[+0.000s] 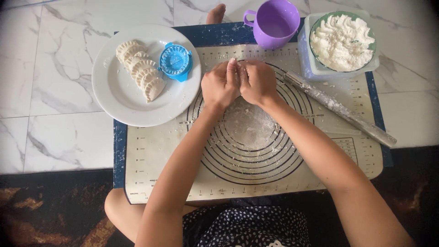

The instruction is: Kneading, rolling, and shaping dough on a silicone mat to prepare dumplings.

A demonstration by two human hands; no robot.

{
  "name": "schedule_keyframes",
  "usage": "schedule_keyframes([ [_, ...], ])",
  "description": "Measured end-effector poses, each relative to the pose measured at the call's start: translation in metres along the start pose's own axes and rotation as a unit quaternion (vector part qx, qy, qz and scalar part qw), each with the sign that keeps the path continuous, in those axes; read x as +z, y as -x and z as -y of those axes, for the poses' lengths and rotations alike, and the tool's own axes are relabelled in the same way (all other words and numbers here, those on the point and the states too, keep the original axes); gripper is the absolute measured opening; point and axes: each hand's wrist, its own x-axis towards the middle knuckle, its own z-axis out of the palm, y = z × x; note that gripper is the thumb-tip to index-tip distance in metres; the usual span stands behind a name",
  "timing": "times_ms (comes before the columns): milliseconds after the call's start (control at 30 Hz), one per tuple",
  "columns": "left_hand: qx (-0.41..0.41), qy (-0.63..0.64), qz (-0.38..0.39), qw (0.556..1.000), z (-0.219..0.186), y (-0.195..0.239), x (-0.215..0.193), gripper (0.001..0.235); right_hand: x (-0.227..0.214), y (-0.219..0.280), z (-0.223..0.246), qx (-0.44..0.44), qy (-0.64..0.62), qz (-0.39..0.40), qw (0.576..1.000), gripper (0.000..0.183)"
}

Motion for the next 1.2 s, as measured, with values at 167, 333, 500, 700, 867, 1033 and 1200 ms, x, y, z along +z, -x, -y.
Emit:
schedule_keyframes([
  [167, -0.028, -0.002, -0.019, 0.999, -0.004, -0.001, 0.002, 0.054, 0.011, -0.001, -0.012, 0.000, -0.008, -0.010, 1.000, 0.043],
  [333, -0.037, 0.015, -0.015, 0.999, -0.009, -0.004, -0.003, 0.059, 0.016, -0.007, -0.020, -0.011, -0.034, -0.009, 0.999, 0.051],
  [500, -0.067, 0.003, -0.002, 0.998, -0.003, -0.008, 0.001, 0.062, 0.022, -0.010, -0.023, -0.010, -0.047, -0.008, 0.999, 0.054],
  [700, -0.078, 0.002, 0.002, 0.997, 0.001, -0.012, 0.002, 0.068, 0.014, -0.014, -0.014, 0.015, -0.056, 0.007, 0.998, 0.058],
  [867, -0.087, 0.003, 0.021, 0.996, 0.007, -0.019, 0.005, 0.071, 0.023, -0.017, -0.022, -0.002, -0.078, -0.012, 0.997, 0.057],
  [1033, -0.135, -0.057, 0.107, 0.983, -0.005, -0.036, -0.003, 0.083, 0.010, -0.025, -0.015, 0.000, -0.073, -0.015, 0.997, 0.063],
  [1200, 0.038, 0.104, 0.016, 0.994, -0.018, -0.046, -0.011, 0.048, -0.011, -0.042, -0.014, 0.089, -0.126, 0.013, 0.988, 0.076],
])
